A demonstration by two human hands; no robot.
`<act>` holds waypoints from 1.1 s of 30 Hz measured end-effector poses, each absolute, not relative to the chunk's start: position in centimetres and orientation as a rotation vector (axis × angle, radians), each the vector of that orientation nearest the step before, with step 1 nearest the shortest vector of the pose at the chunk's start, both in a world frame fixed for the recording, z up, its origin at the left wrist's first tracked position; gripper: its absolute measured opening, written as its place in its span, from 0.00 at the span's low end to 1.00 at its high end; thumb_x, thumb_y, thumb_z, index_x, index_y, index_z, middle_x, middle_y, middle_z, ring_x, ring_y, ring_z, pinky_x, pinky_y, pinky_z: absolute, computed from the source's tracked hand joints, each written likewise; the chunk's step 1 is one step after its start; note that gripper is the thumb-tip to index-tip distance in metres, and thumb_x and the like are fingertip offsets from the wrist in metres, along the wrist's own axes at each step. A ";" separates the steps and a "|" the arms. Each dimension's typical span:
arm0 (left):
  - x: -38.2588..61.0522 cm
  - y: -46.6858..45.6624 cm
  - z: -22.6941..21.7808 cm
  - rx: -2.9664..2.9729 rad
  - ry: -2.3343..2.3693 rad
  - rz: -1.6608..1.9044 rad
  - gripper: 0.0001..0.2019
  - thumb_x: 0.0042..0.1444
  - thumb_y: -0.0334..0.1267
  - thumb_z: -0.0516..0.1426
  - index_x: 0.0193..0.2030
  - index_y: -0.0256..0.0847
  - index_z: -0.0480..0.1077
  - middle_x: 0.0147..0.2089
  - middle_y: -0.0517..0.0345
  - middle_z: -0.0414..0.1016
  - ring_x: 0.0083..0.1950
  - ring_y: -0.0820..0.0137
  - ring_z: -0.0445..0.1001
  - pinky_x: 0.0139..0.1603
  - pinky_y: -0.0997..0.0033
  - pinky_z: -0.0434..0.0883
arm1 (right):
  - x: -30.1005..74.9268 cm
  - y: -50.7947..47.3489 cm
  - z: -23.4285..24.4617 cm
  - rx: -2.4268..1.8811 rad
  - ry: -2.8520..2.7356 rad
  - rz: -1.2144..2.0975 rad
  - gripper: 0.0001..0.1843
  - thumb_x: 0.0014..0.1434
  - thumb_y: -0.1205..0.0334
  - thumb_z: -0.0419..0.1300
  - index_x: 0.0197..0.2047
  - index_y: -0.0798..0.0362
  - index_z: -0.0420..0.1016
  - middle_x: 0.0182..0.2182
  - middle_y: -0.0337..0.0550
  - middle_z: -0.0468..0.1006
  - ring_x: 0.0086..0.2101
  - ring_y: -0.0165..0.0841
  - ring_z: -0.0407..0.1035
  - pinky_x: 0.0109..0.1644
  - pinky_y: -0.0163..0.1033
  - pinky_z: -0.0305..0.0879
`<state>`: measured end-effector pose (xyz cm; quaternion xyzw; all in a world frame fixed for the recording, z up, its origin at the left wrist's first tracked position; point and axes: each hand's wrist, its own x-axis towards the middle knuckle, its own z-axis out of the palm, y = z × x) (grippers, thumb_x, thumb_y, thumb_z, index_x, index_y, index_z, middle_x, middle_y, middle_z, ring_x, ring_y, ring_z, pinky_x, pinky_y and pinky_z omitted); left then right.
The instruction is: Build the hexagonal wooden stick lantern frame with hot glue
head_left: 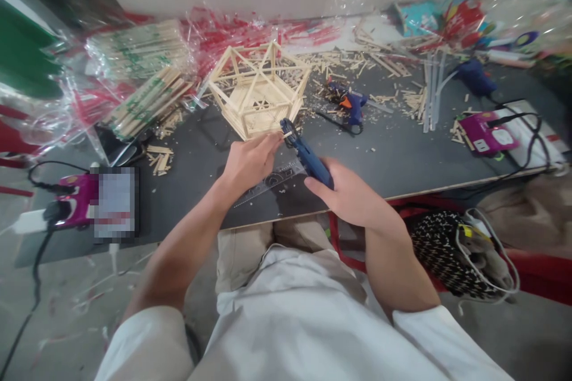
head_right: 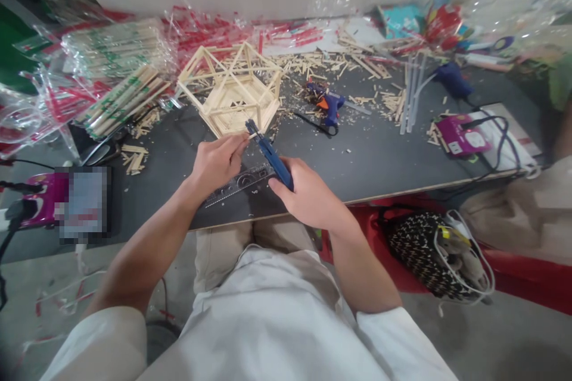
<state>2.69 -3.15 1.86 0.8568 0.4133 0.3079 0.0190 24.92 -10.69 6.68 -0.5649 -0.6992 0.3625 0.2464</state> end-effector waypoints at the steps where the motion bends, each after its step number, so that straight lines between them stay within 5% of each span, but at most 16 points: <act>1: 2.7 -3.1 1.9 2.665 1.286 0.953 0.17 0.74 0.36 0.47 0.52 0.39 0.77 0.46 0.49 0.86 0.39 0.69 0.84 0.35 0.74 0.72 | 24.8 -10.7 6.5 -1.543 -1.900 0.995 0.15 0.65 0.54 0.58 0.52 0.48 0.75 0.47 0.49 0.83 0.47 0.47 0.77 0.56 0.51 0.73; 17: 3.0 -3.2 1.9 2.751 1.322 1.040 0.19 0.75 0.39 0.45 0.46 0.38 0.77 0.39 0.51 0.86 0.32 0.70 0.81 0.27 0.73 0.62 | 22.9 -11.8 4.6 -1.564 -1.775 0.984 0.28 0.66 0.58 0.57 0.66 0.59 0.64 0.58 0.63 0.75 0.58 0.50 0.73 0.64 0.59 0.69; 33: 2.8 -3.0 1.7 2.844 1.203 1.193 0.16 0.76 0.37 0.48 0.46 0.37 0.76 0.38 0.55 0.86 0.31 0.73 0.81 0.27 0.74 0.61 | 22.7 -12.2 3.4 -1.541 -1.747 0.852 0.27 0.65 0.59 0.58 0.65 0.57 0.65 0.59 0.63 0.76 0.58 0.50 0.74 0.64 0.60 0.70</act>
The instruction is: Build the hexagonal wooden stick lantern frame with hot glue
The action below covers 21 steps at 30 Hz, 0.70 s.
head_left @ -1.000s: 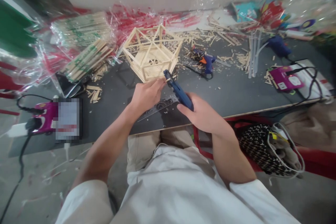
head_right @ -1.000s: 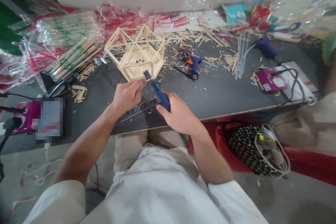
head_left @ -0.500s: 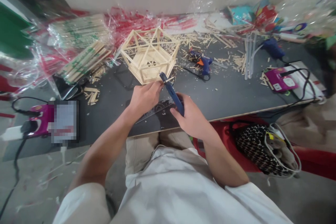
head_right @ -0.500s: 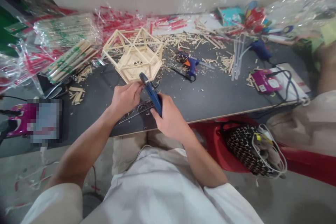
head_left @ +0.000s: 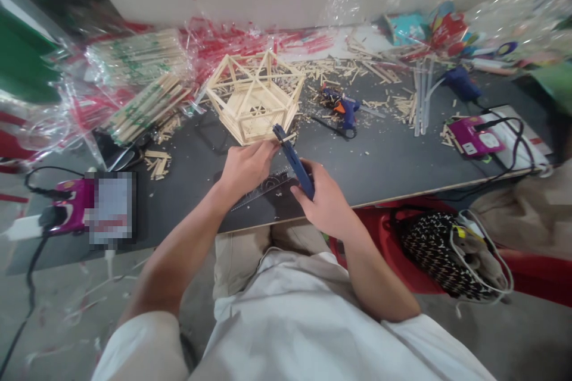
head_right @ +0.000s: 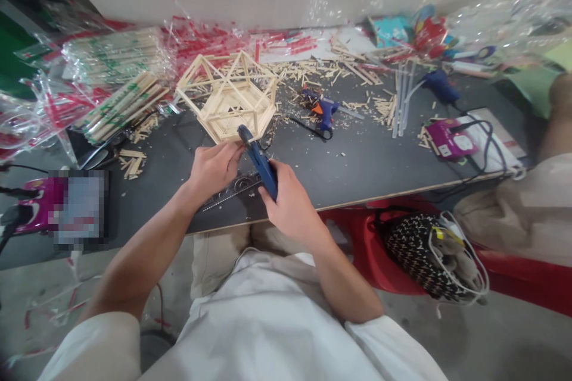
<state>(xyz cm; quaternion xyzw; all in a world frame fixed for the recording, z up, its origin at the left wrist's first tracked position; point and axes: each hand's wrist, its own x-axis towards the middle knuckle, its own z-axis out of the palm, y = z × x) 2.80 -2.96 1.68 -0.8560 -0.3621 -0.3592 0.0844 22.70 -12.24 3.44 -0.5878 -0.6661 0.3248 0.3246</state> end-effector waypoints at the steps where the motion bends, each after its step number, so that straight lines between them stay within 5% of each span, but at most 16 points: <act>1: 2.8 -3.0 1.7 -2.563 -1.085 -1.054 0.16 0.76 0.37 0.47 0.46 0.37 0.76 0.38 0.55 0.86 0.31 0.73 0.81 0.27 0.75 0.61 | 22.8 -12.2 3.5 -1.541 -1.746 0.874 0.27 0.65 0.59 0.58 0.65 0.57 0.65 0.58 0.63 0.77 0.58 0.50 0.74 0.64 0.60 0.70; 21: 3.0 -3.1 1.6 -2.535 -1.028 -1.156 0.14 0.75 0.37 0.50 0.44 0.39 0.77 0.34 0.57 0.84 0.28 0.74 0.78 0.25 0.72 0.61 | 22.6 -12.8 3.4 -1.568 -1.811 0.737 0.27 0.66 0.57 0.57 0.66 0.56 0.63 0.59 0.63 0.76 0.56 0.51 0.75 0.61 0.59 0.71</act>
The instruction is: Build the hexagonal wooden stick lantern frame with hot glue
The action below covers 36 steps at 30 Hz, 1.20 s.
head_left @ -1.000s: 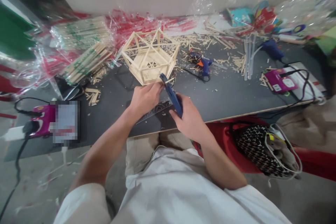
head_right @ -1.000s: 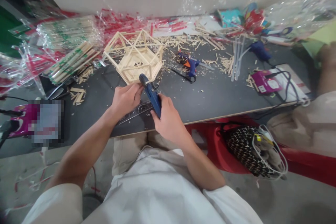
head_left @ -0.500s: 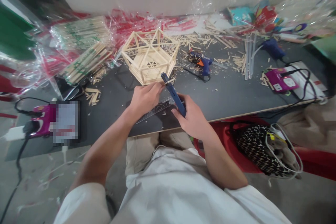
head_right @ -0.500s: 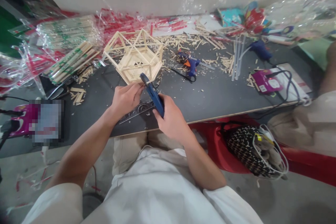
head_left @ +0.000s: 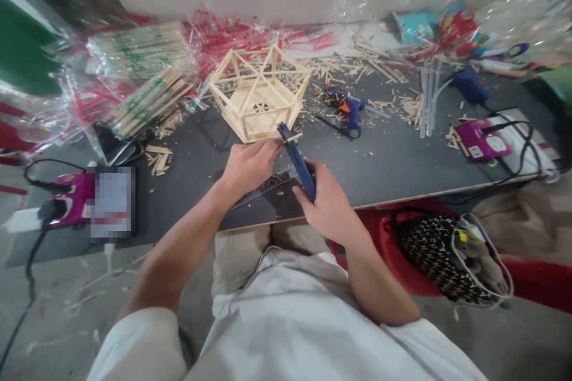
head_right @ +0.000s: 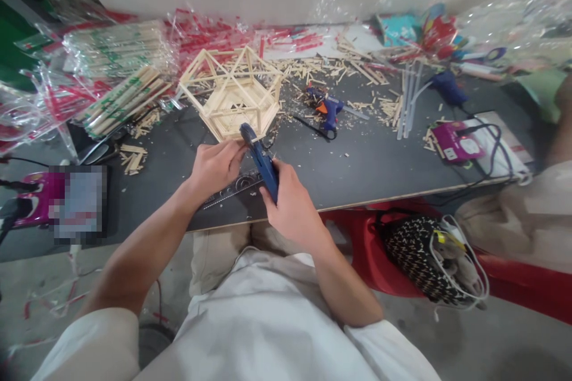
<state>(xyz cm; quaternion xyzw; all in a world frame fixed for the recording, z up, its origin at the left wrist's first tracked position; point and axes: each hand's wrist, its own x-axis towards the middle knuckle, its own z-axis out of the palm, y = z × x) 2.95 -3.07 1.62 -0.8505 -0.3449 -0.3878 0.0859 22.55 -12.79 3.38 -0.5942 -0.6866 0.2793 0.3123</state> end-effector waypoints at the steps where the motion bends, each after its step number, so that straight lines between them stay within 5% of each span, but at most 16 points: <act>1: 2.9 -3.1 1.7 -2.528 -1.018 -1.160 0.14 0.75 0.37 0.50 0.44 0.39 0.76 0.34 0.57 0.84 0.27 0.75 0.78 0.25 0.72 0.61 | 22.6 -12.7 3.5 -1.567 -1.809 0.739 0.27 0.66 0.57 0.57 0.66 0.56 0.64 0.58 0.62 0.77 0.56 0.51 0.75 0.60 0.58 0.71; 6: 2.8 -3.0 1.6 -2.597 -1.125 -1.114 0.17 0.76 0.40 0.47 0.43 0.40 0.76 0.34 0.55 0.84 0.29 0.73 0.78 0.26 0.72 0.61 | 22.7 -12.2 4.5 -1.776 -1.832 0.744 0.16 0.68 0.50 0.57 0.48 0.52 0.75 0.43 0.53 0.83 0.43 0.47 0.78 0.48 0.49 0.71; 10: 2.9 -3.1 1.4 -2.620 -1.209 -1.066 0.19 0.75 0.40 0.46 0.43 0.39 0.77 0.34 0.51 0.84 0.30 0.71 0.79 0.27 0.72 0.62 | 22.9 -11.8 5.1 -1.921 -1.930 0.656 0.24 0.72 0.40 0.51 0.34 0.49 0.69 0.33 0.50 0.80 0.36 0.45 0.76 0.40 0.43 0.63; 16: 3.2 -3.4 1.7 -2.604 -1.203 -1.042 0.20 0.76 0.39 0.45 0.44 0.37 0.77 0.34 0.50 0.83 0.31 0.70 0.79 0.27 0.73 0.61 | 23.4 -11.1 5.0 -1.921 -2.112 0.648 0.29 0.76 0.39 0.36 0.32 0.48 0.62 0.31 0.50 0.79 0.33 0.42 0.74 0.34 0.41 0.53; 29: 4.0 -4.0 1.6 -2.514 -1.082 -1.203 0.15 0.75 0.34 0.49 0.40 0.38 0.75 0.32 0.55 0.83 0.28 0.73 0.79 0.26 0.74 0.60 | 23.9 -11.4 5.5 -2.193 -2.202 0.342 0.30 0.78 0.47 0.40 0.37 0.54 0.75 0.32 0.57 0.83 0.33 0.47 0.78 0.33 0.41 0.48; 36: 2.6 -3.2 2.2 -2.407 -1.149 -1.243 0.16 0.75 0.39 0.50 0.43 0.39 0.77 0.32 0.54 0.84 0.25 0.75 0.76 0.24 0.75 0.57 | 27.2 -11.8 4.5 -2.267 -2.182 0.206 0.25 0.77 0.50 0.43 0.38 0.54 0.74 0.31 0.57 0.82 0.33 0.47 0.77 0.34 0.42 0.49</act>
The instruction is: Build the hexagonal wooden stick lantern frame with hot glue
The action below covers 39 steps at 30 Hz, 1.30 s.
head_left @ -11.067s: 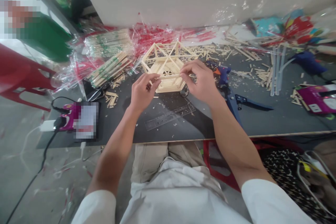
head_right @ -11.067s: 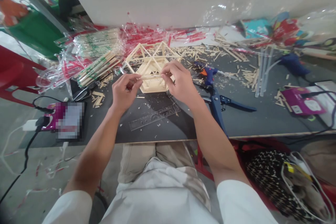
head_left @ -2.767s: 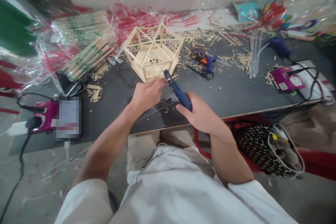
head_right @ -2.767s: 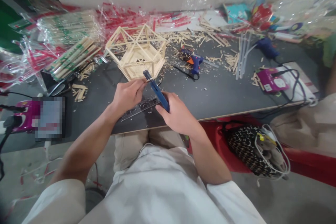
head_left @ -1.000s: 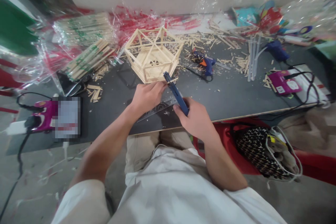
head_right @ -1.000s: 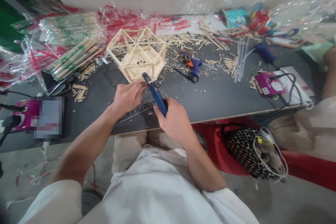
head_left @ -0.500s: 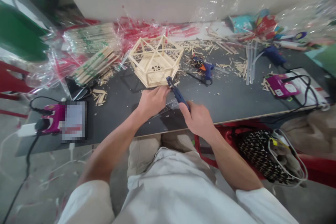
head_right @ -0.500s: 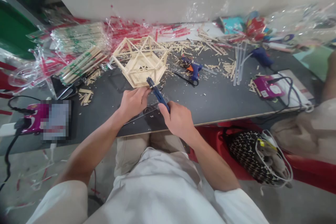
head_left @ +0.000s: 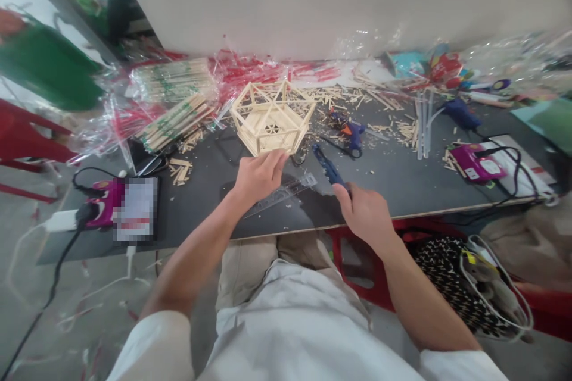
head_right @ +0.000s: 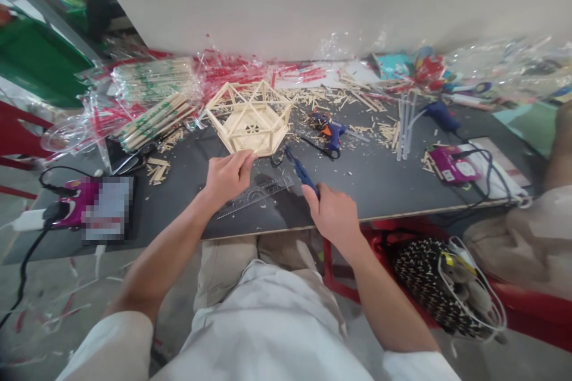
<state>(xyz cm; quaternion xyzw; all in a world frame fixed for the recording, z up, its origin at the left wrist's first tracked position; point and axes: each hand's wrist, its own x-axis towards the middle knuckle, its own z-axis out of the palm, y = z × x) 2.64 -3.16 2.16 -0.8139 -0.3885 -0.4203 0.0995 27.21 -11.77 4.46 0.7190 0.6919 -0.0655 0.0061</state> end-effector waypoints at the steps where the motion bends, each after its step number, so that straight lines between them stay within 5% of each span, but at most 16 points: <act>1: 2.6 -3.1 2.2 -2.427 -1.144 -1.246 0.16 0.75 0.39 0.50 0.42 0.39 0.77 0.32 0.54 0.84 0.26 0.75 0.76 0.24 0.74 0.57 | 27.9 -11.8 4.3 2.277 2.144 -0.185 0.25 0.77 0.51 0.44 0.39 0.55 0.74 0.32 0.57 0.82 0.33 0.47 0.77 0.34 0.42 0.50; 8: 1.8 -3.1 3.9 -2.417 -1.213 -1.263 0.16 0.78 0.43 0.47 0.52 0.41 0.75 0.30 0.59 0.82 0.24 0.75 0.74 0.25 0.73 0.59 | 34.1 -9.8 2.8 2.625 1.890 0.121 0.27 0.73 0.46 0.50 0.48 0.62 0.79 0.40 0.65 0.82 0.42 0.53 0.76 0.42 0.46 0.61; 12: 0.5 -2.8 5.7 -2.250 -1.409 -1.378 0.18 0.79 0.44 0.44 0.51 0.41 0.73 0.42 0.51 0.84 0.36 0.72 0.79 0.31 0.71 0.64 | 36.9 -8.5 1.0 2.795 1.735 0.287 0.36 0.70 0.41 0.52 0.57 0.71 0.76 0.46 0.74 0.81 0.48 0.61 0.75 0.48 0.53 0.65; 18: -0.3 -2.3 6.4 -2.226 -1.399 -1.404 0.17 0.78 0.45 0.47 0.44 0.42 0.74 0.37 0.53 0.78 0.35 0.70 0.73 0.34 0.69 0.66 | 38.2 -8.1 -1.2 2.810 1.844 0.331 0.44 0.69 0.43 0.46 0.66 0.79 0.66 0.58 0.83 0.73 0.58 0.67 0.67 0.62 0.63 0.60; 22: -0.1 -2.7 7.2 -2.499 -1.333 -1.438 0.15 0.76 0.44 0.50 0.45 0.41 0.76 0.37 0.55 0.78 0.34 0.71 0.73 0.35 0.70 0.68 | 36.6 -6.8 1.1 2.743 2.122 0.220 0.38 0.69 0.46 0.48 0.66 0.72 0.69 0.65 0.78 0.68 0.67 0.64 0.58 0.70 0.65 0.55; 25: 0.3 -3.4 9.1 -2.652 -1.386 -1.457 0.15 0.75 0.42 0.51 0.44 0.40 0.77 0.36 0.55 0.78 0.34 0.71 0.73 0.36 0.71 0.70 | 33.1 -4.8 5.4 2.581 2.675 -0.039 0.33 0.70 0.49 0.53 0.69 0.62 0.67 0.66 0.67 0.69 0.67 0.54 0.62 0.72 0.58 0.59; 28: 0.9 -3.4 11.7 -2.770 -1.355 -1.324 0.13 0.75 0.41 0.53 0.45 0.41 0.78 0.36 0.56 0.79 0.33 0.72 0.73 0.36 0.71 0.71 | 28.5 -2.4 10.3 2.066 3.122 -0.808 0.34 0.66 0.44 0.63 0.69 0.53 0.70 0.62 0.57 0.76 0.54 0.47 0.77 0.62 0.53 0.72; 30: 1.2 -2.8 13.6 -2.741 -1.300 -1.238 0.12 0.74 0.41 0.54 0.45 0.42 0.79 0.35 0.57 0.80 0.33 0.72 0.74 0.37 0.70 0.71 | 26.0 -0.8 13.0 1.554 3.083 -1.458 0.36 0.59 0.42 0.70 0.66 0.51 0.74 0.55 0.51 0.82 0.45 0.40 0.80 0.51 0.47 0.79; 32: 1.3 -2.0 15.5 -2.702 -1.183 -1.167 0.12 0.74 0.42 0.55 0.46 0.43 0.80 0.35 0.58 0.81 0.34 0.71 0.75 0.38 0.70 0.72 | 24.4 0.7 15.1 1.197 2.955 -1.868 0.26 0.61 0.44 0.70 0.54 0.53 0.82 0.41 0.45 0.86 0.36 0.34 0.80 0.43 0.40 0.79; 35: 0.7 -1.1 17.9 -2.664 -1.128 -1.054 0.12 0.73 0.43 0.57 0.44 0.43 0.81 0.33 0.60 0.79 0.33 0.73 0.74 0.37 0.70 0.69 | 23.6 2.4 17.3 1.163 2.970 -1.998 0.18 0.60 0.46 0.72 0.35 0.55 0.83 0.27 0.40 0.82 0.29 0.29 0.77 0.35 0.34 0.76; 39: -0.9 -1.3 19.8 -2.246 -1.363 -1.442 0.14 0.73 0.45 0.56 0.43 0.44 0.83 0.26 0.63 0.73 0.27 0.76 0.68 0.33 0.71 0.67 | 23.9 3.5 18.8 1.457 3.186 -1.990 0.15 0.62 0.52 0.73 0.32 0.55 0.81 0.26 0.39 0.82 0.27 0.27 0.76 0.33 0.32 0.76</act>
